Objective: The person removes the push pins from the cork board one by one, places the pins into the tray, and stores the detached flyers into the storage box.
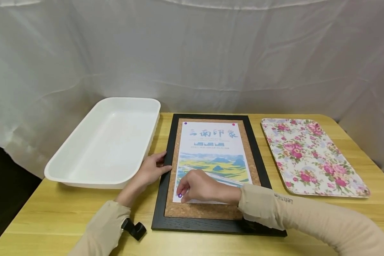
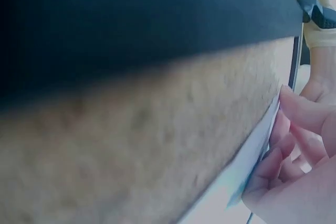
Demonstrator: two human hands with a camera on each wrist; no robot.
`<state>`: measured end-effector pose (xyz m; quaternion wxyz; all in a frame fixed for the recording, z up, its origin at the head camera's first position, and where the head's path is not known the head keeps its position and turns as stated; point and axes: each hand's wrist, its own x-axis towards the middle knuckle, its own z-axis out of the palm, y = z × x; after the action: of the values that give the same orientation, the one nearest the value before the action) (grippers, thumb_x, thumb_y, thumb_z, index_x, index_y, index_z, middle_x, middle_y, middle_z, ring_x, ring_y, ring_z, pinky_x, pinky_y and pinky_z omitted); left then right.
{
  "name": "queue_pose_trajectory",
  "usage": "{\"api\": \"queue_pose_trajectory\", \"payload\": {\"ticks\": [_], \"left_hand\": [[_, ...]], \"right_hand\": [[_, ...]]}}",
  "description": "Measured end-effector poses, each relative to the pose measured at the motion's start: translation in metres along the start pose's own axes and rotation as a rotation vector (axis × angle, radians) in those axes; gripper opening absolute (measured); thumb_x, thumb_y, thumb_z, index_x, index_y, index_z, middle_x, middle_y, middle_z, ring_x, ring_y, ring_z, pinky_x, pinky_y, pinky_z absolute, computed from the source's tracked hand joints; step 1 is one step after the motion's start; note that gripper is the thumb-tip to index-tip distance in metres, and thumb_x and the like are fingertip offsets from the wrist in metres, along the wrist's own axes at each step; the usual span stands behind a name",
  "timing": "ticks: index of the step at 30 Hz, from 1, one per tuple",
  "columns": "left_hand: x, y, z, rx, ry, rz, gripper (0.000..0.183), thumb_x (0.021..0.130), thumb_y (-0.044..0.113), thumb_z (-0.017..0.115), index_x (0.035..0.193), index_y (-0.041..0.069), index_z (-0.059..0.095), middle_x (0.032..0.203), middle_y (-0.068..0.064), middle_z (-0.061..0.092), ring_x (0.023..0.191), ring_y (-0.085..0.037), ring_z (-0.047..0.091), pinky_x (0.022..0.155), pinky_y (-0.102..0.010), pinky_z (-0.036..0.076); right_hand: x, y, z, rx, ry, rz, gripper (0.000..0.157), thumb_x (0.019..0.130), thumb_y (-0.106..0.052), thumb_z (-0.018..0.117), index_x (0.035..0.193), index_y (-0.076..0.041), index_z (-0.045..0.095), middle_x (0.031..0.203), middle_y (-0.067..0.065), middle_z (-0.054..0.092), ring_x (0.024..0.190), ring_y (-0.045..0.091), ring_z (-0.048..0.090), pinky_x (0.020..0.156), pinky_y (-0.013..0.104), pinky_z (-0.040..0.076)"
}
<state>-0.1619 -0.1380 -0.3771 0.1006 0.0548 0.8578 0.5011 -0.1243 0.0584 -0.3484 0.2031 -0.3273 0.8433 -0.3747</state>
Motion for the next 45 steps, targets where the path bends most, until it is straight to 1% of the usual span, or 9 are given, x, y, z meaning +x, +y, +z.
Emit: {"api": "queue_pose_trajectory", "payload": {"ticks": [10, 18, 26, 30, 33, 36, 38, 41, 45], "left_hand": [[0.0004, 0.0004, -0.0012, 0.0, -0.003, -0.006, 0.062, 0.093, 0.003, 0.062, 0.146, -0.01, 0.032, 0.13, -0.027, 0.052, 0.115, -0.037, 0.054, 0.089, -0.04, 0.05], [-0.0005, -0.0018, -0.0008, -0.001, -0.006, -0.001, 0.061, 0.093, 0.003, 0.062, 0.145, -0.01, 0.033, 0.128, -0.027, 0.053, 0.114, -0.037, 0.055, 0.088, -0.039, 0.051], [-0.0004, -0.0019, -0.0003, 0.004, -0.008, 0.001, 0.061, 0.093, 0.004, 0.062, 0.146, -0.01, 0.033, 0.129, -0.027, 0.053, 0.115, -0.037, 0.054, 0.089, -0.04, 0.05], [-0.0006, -0.0023, 0.0001, 0.01, -0.014, -0.002, 0.062, 0.094, 0.004, 0.062, 0.146, -0.01, 0.031, 0.13, -0.027, 0.052, 0.116, -0.038, 0.053, 0.089, -0.041, 0.05], [-0.001, -0.0027, 0.0004, 0.011, -0.015, -0.006, 0.063, 0.093, 0.005, 0.063, 0.146, -0.009, 0.031, 0.131, -0.027, 0.052, 0.116, -0.037, 0.053, 0.089, -0.041, 0.05], [-0.001, -0.0028, 0.0006, 0.019, -0.017, 0.001, 0.063, 0.094, 0.005, 0.063, 0.146, -0.009, 0.031, 0.13, -0.027, 0.052, 0.116, -0.038, 0.053, 0.089, -0.041, 0.05], [-0.0008, -0.0029, 0.0003, 0.015, -0.013, 0.0, 0.062, 0.094, 0.004, 0.063, 0.146, -0.009, 0.032, 0.129, -0.027, 0.052, 0.115, -0.038, 0.054, 0.088, -0.041, 0.05], [-0.0002, -0.0033, -0.0003, 0.012, -0.006, 0.002, 0.062, 0.093, 0.004, 0.062, 0.146, -0.01, 0.032, 0.129, -0.027, 0.053, 0.115, -0.038, 0.054, 0.088, -0.041, 0.05], [0.0004, -0.0039, 0.0, 0.012, -0.014, 0.003, 0.062, 0.094, 0.005, 0.062, 0.146, -0.01, 0.031, 0.13, -0.028, 0.052, 0.116, -0.038, 0.053, 0.088, -0.041, 0.05]], "right_hand": [[0.0031, -0.0002, -0.0014, -0.017, 0.002, -0.029, 0.01, 0.08, 0.005, 0.074, 0.078, -0.005, 0.075, 0.067, -0.003, 0.067, 0.058, 0.002, 0.058, 0.057, 0.021, 0.049], [0.0031, -0.0012, -0.001, -0.008, 0.002, -0.03, 0.012, 0.081, 0.006, 0.071, 0.077, -0.005, 0.075, 0.067, -0.003, 0.067, 0.059, 0.001, 0.058, 0.057, 0.02, 0.049], [0.0028, 0.0014, -0.0018, -0.009, -0.012, -0.017, 0.011, 0.083, 0.004, 0.071, 0.08, -0.006, 0.076, 0.069, -0.004, 0.067, 0.061, 0.002, 0.059, 0.059, 0.02, 0.049], [0.0038, 0.0023, -0.0015, -0.042, -0.036, -0.042, 0.008, 0.083, -0.001, 0.074, 0.079, -0.008, 0.075, 0.067, -0.007, 0.065, 0.059, 0.001, 0.057, 0.058, 0.02, 0.048], [0.0067, 0.0034, -0.0008, -0.071, -0.037, -0.069, 0.009, 0.082, -0.001, 0.075, 0.076, -0.008, 0.074, 0.065, -0.006, 0.065, 0.056, 0.0, 0.056, 0.056, 0.018, 0.048], [0.0086, 0.0034, -0.001, -0.077, -0.024, -0.083, 0.012, 0.081, 0.002, 0.075, 0.073, -0.007, 0.073, 0.064, -0.004, 0.066, 0.054, 0.0, 0.056, 0.054, 0.018, 0.047], [0.009, 0.0029, -0.0011, -0.06, -0.021, -0.076, 0.012, 0.081, 0.002, 0.075, 0.073, -0.007, 0.074, 0.064, -0.004, 0.066, 0.054, 0.001, 0.056, 0.054, 0.018, 0.048], [0.009, 0.0017, -0.0017, -0.032, -0.022, -0.05, 0.011, 0.082, 0.001, 0.074, 0.073, -0.007, 0.074, 0.063, -0.008, 0.065, 0.055, 0.002, 0.057, 0.055, 0.019, 0.049], [0.0092, 0.0008, -0.0029, -0.01, -0.023, 0.004, 0.011, 0.082, 0.0, 0.074, 0.073, -0.007, 0.075, 0.061, -0.01, 0.064, 0.057, 0.003, 0.058, 0.057, 0.02, 0.049]]}}
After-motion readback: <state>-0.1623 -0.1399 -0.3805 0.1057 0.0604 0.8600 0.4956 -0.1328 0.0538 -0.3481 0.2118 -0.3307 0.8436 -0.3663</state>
